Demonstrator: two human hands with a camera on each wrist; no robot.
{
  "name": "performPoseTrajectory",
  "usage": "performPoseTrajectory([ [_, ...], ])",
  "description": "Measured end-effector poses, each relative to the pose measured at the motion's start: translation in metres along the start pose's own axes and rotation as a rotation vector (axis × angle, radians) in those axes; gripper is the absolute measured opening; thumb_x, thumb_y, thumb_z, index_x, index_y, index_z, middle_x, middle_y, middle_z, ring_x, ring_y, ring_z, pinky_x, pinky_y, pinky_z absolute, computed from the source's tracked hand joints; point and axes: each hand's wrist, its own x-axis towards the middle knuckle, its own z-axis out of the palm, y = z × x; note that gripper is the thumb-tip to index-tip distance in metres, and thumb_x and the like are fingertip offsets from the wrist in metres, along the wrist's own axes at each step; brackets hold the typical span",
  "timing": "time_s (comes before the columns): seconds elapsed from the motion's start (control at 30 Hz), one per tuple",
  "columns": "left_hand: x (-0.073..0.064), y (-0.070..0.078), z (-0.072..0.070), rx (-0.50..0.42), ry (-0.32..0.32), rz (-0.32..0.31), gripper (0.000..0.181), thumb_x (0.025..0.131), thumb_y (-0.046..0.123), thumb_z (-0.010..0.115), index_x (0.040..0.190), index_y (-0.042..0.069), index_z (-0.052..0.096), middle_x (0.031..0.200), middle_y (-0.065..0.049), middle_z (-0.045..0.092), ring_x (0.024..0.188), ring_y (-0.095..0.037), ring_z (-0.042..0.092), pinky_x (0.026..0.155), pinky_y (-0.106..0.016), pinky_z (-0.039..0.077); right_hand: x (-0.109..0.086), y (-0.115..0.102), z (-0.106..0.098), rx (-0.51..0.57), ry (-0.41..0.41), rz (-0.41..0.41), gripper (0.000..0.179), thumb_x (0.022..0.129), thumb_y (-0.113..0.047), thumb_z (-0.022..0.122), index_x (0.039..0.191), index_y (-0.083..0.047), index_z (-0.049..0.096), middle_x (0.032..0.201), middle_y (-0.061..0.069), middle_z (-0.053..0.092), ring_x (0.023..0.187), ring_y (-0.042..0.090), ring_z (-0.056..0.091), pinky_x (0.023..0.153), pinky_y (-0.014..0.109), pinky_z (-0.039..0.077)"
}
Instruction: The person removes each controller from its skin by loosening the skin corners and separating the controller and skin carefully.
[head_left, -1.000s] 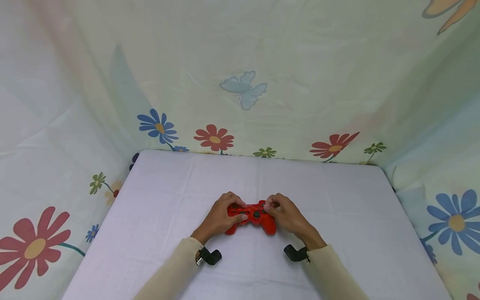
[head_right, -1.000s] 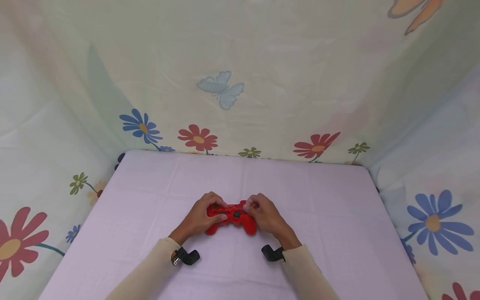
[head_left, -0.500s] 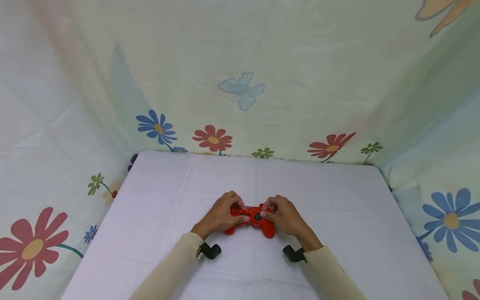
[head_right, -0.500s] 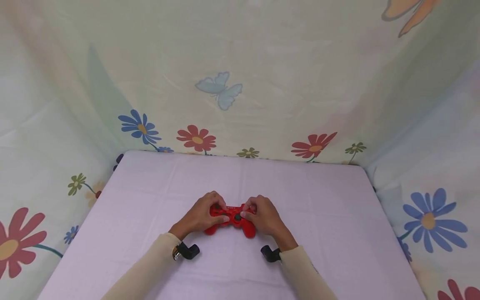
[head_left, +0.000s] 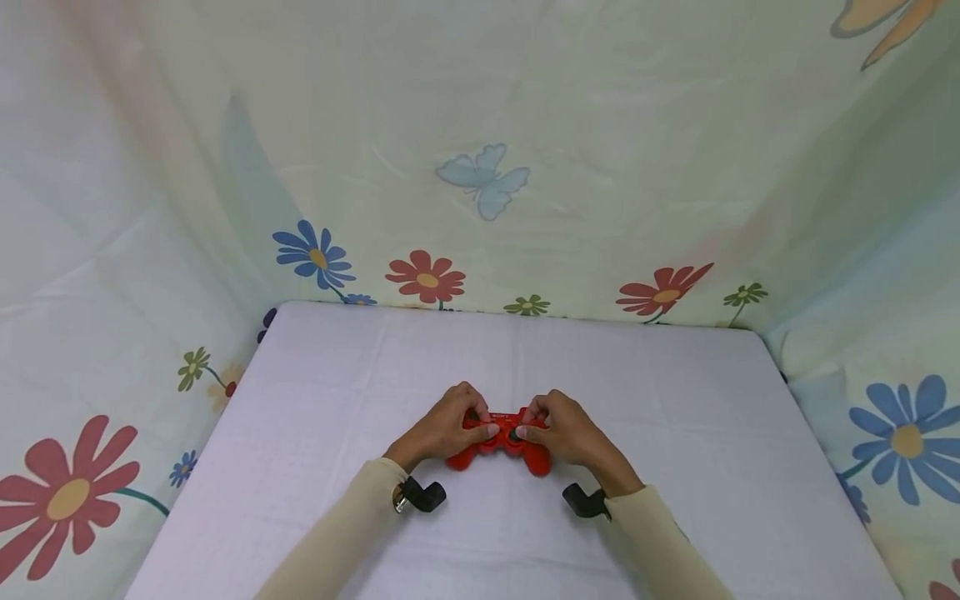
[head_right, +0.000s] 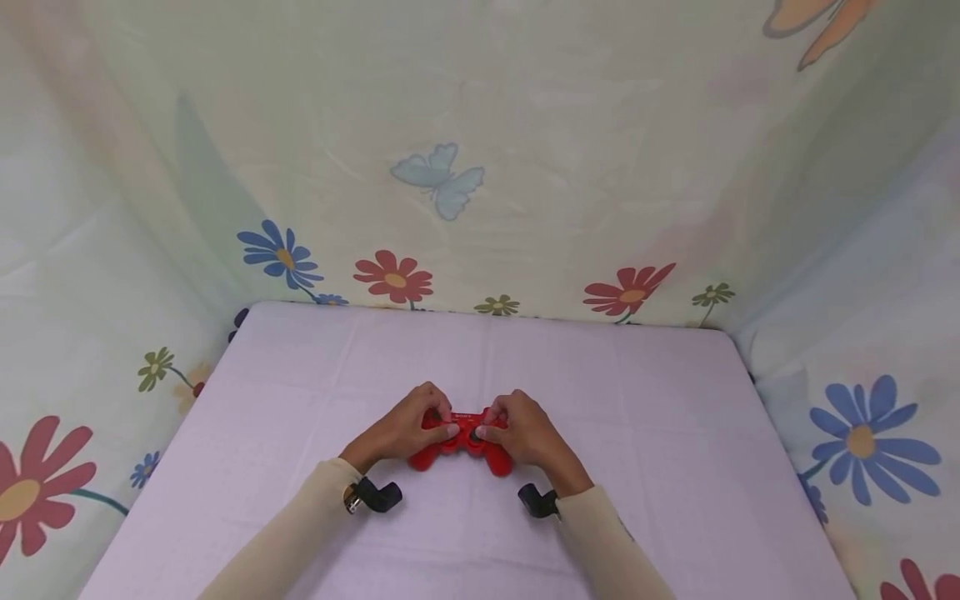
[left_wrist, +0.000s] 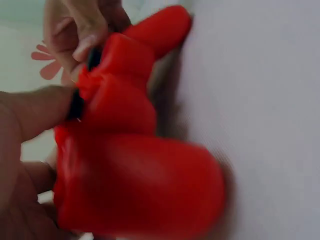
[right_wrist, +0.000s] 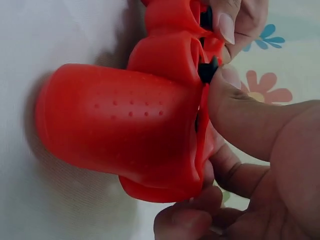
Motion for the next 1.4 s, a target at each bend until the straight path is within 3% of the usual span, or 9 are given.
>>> performPoseTrajectory([
  [0.2, -0.001, 0.004, 0.001, -0.035, 0.057, -0.004, 0.013, 0.098, 0.026, 0.078, 0.094, 0.017, 0.069, 0.111, -0.002, 0.058, 0.112, -0.018, 0.049, 0.095, -0.038, 0.044, 0.000, 0.000, 0.005, 0.033, -0.013, -0.076, 0.017, 0.091, -0.016, 0.085, 0.099, -0.013, 0.070, 0.101, 0.006, 0.059, 0.095, 0.020, 0.056, 0.078, 0.033, 0.049],
  [0.33, -0.003, 0.004, 0.004, -0.025, 0.102, 0.010, 0.013, 0.095, 0.023, 0.081, 0.093, 0.017, 0.069, 0.108, -0.001, 0.057, 0.113, -0.018, 0.050, 0.098, -0.038, 0.045, -0.001, -0.002, 0.005, 0.036, 0.001, -0.067, 0.015, 0.092, -0.015, 0.084, 0.096, -0.012, 0.070, 0.100, 0.006, 0.059, 0.093, 0.020, 0.055, 0.076, 0.032, 0.048],
  [0.63, -0.011, 0.002, 0.004, -0.026, 0.097, 0.054, 0.019, 0.090, 0.022, 0.087, 0.095, 0.019, 0.069, 0.107, 0.003, 0.060, 0.114, -0.016, 0.052, 0.101, -0.039, 0.047, -0.005, -0.004, 0.010, 0.088, 0.037, -0.027, 0.016, 0.093, -0.013, 0.083, 0.097, -0.011, 0.068, 0.100, 0.007, 0.061, 0.091, 0.020, 0.054, 0.075, 0.033, 0.046],
  [0.77, -0.014, 0.002, 0.005, -0.034, 0.096, 0.067, 0.024, 0.087, 0.019, 0.090, 0.098, 0.020, 0.069, 0.106, 0.006, 0.062, 0.114, -0.014, 0.052, 0.101, -0.038, 0.048, -0.008, -0.001, 0.014, 0.105, 0.077, -0.054, 0.015, 0.094, -0.011, 0.081, 0.098, -0.013, 0.067, 0.099, 0.005, 0.062, 0.092, 0.021, 0.054, 0.075, 0.033, 0.047],
  [0.93, -0.017, 0.001, 0.010, 0.039, 0.157, 0.115, 0.025, 0.086, 0.020, 0.091, 0.094, 0.022, 0.067, 0.094, 0.010, 0.064, 0.109, -0.011, 0.052, 0.096, -0.032, 0.051, -0.011, 0.003, 0.017, 0.050, 0.104, -0.119, 0.015, 0.093, -0.012, 0.083, 0.096, -0.019, 0.069, 0.100, 0.001, 0.065, 0.100, 0.021, 0.052, 0.079, 0.034, 0.046],
  [1.1, -0.018, 0.000, 0.015, 0.128, 0.235, 0.170, 0.026, 0.084, 0.022, 0.092, 0.088, 0.022, 0.066, 0.086, 0.011, 0.061, 0.100, -0.008, 0.049, 0.087, -0.027, 0.050, -0.012, 0.005, 0.019, 0.031, 0.118, -0.132, 0.022, 0.088, -0.015, 0.088, 0.095, -0.020, 0.068, 0.102, 0.000, 0.065, 0.102, 0.020, 0.053, 0.082, 0.034, 0.047],
  [1.4, -0.021, 0.001, 0.021, 0.259, 0.302, 0.198, 0.024, 0.086, 0.024, 0.091, 0.091, 0.021, 0.068, 0.088, 0.009, 0.067, 0.095, -0.009, 0.049, 0.082, -0.028, 0.050, -0.011, 0.005, 0.022, 0.026, 0.156, -0.150, 0.024, 0.086, -0.014, 0.089, 0.090, -0.021, 0.067, 0.094, -0.003, 0.065, 0.095, 0.019, 0.050, 0.079, 0.034, 0.041],
])
